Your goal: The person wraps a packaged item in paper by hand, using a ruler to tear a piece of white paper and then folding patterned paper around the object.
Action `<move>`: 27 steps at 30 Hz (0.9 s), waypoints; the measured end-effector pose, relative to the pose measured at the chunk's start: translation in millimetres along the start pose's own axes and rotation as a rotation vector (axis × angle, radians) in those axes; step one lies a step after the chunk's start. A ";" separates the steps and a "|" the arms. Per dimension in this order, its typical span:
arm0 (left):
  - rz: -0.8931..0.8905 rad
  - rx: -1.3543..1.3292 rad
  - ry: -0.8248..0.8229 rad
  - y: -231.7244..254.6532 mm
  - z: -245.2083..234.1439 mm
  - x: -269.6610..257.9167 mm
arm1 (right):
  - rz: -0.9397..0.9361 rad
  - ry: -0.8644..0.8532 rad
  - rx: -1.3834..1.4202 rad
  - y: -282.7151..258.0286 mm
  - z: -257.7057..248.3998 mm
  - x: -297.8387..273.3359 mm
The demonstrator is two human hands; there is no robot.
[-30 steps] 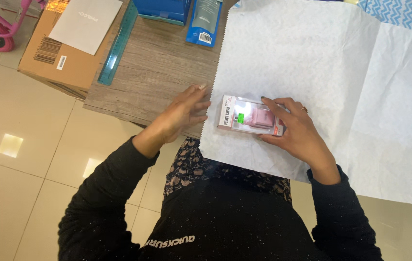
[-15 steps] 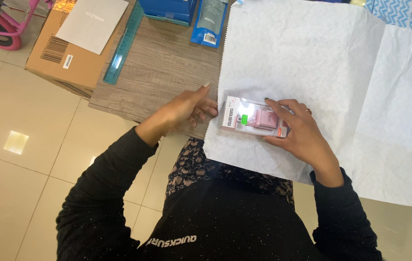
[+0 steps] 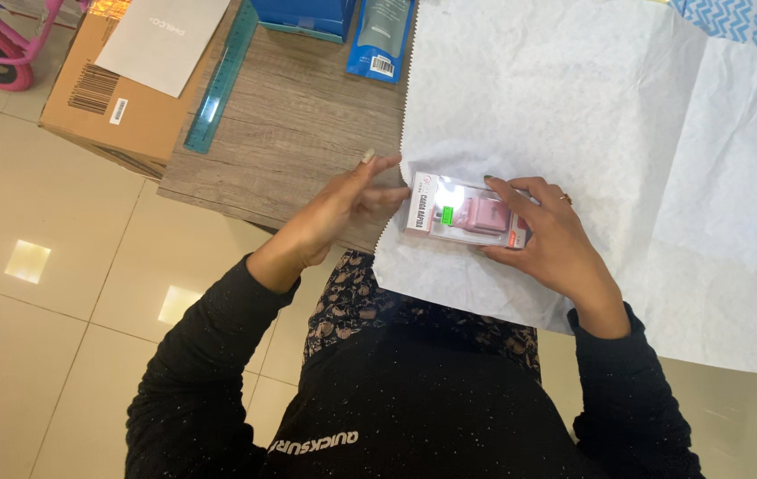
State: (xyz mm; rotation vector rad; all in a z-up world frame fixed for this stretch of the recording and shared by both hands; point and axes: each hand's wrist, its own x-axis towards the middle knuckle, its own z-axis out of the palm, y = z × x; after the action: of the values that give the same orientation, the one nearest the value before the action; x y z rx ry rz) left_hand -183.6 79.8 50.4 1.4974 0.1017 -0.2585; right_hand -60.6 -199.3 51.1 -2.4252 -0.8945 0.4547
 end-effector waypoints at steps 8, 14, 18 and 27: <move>0.031 -0.340 0.086 -15.0 8.4 8.6 | -0.017 0.003 0.006 -0.5 0.4 0.0; 0.101 -0.307 0.159 -9.3 17.8 10.5 | -0.016 0.014 0.006 -2.4 -0.6 -0.6; 0.155 -0.043 0.290 -42.8 16.1 26.5 | -0.045 0.023 -0.013 1.7 2.2 1.1; 0.323 0.142 0.589 -51.4 46.7 35.6 | -0.098 0.037 0.005 26.8 10.3 1.6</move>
State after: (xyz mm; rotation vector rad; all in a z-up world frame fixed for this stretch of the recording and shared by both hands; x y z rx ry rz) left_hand -165.4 27.0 -4.0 1.6657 0.3119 0.4496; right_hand -50.8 -212.1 27.3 -2.3648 -0.9905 0.3747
